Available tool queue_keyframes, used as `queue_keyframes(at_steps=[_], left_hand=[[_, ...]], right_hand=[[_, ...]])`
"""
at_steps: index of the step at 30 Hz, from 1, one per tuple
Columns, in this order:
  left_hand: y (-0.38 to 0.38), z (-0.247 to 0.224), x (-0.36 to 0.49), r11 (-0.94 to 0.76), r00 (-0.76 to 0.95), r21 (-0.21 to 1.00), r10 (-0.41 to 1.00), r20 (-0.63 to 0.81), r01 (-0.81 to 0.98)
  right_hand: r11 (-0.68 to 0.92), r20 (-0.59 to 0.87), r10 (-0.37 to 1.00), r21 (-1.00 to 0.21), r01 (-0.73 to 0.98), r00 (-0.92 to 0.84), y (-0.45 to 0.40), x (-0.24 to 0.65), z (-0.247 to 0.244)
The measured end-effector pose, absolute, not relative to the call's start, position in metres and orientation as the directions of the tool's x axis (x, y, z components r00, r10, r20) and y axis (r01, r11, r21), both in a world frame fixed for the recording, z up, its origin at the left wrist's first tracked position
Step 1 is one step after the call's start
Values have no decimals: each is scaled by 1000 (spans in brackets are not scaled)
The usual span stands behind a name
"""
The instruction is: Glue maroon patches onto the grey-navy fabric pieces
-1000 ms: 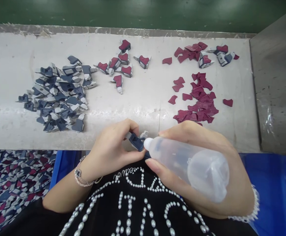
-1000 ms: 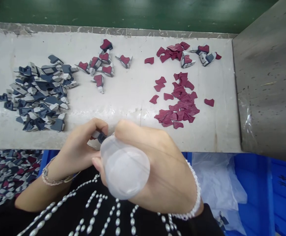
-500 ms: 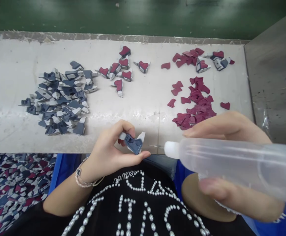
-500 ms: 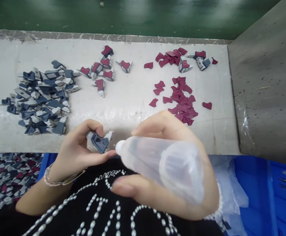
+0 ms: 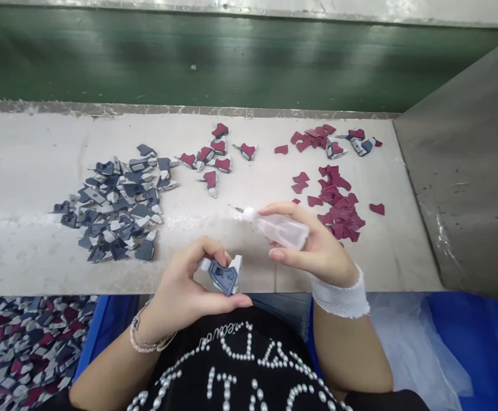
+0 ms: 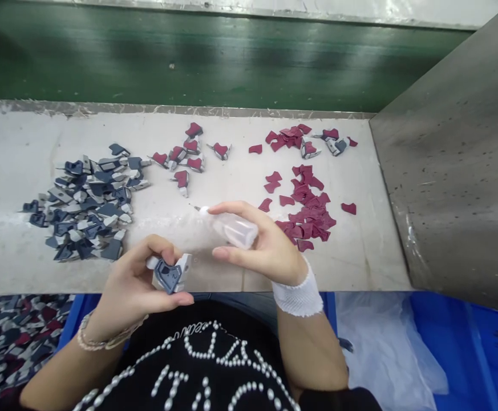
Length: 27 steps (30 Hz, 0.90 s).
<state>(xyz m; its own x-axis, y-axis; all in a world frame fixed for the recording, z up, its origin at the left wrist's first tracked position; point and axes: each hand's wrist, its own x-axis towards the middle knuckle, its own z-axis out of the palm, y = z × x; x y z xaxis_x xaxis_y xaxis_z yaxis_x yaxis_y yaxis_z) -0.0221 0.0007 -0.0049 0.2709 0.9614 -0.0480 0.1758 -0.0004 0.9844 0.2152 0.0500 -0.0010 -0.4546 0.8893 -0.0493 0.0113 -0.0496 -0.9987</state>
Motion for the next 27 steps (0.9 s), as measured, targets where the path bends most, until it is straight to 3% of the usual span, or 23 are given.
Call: queue_keyframes(at_steps=[4, 7, 12, 17, 20, 23, 27], left_hand=[[1, -16, -16, 267, 265, 964, 930, -256, -3], [4, -27, -12, 387, 241, 916, 904, -353, -109], [16, -41, -21, 314, 113, 946, 946, -304, -84], [21, -45, -31, 259, 5, 966, 966, -259, 5], [16, -40, -30, 295, 27, 955, 955, -295, 8], [12, -35, -25, 341, 65, 939, 939, -338, -34], [9, -32, -17, 359, 137, 932, 927, -350, -45]], right_hand=[[-189, -124, 848, -979, -76, -515, 58, 193, -13], [-153, -115, 861, -988, -36, -496, 66, 177, -18], [27, -16, 896, -996, 89, -443, 96, 152, -29], [149, 11, 924, -932, 331, -383, 106, 156, -33], [129, -14, 968, -827, 547, -250, 92, 186, -30], [17, -38, 998, -637, 770, -54, 77, 218, -30], [22, -44, 998, -366, 930, -41, 72, 231, -36]])
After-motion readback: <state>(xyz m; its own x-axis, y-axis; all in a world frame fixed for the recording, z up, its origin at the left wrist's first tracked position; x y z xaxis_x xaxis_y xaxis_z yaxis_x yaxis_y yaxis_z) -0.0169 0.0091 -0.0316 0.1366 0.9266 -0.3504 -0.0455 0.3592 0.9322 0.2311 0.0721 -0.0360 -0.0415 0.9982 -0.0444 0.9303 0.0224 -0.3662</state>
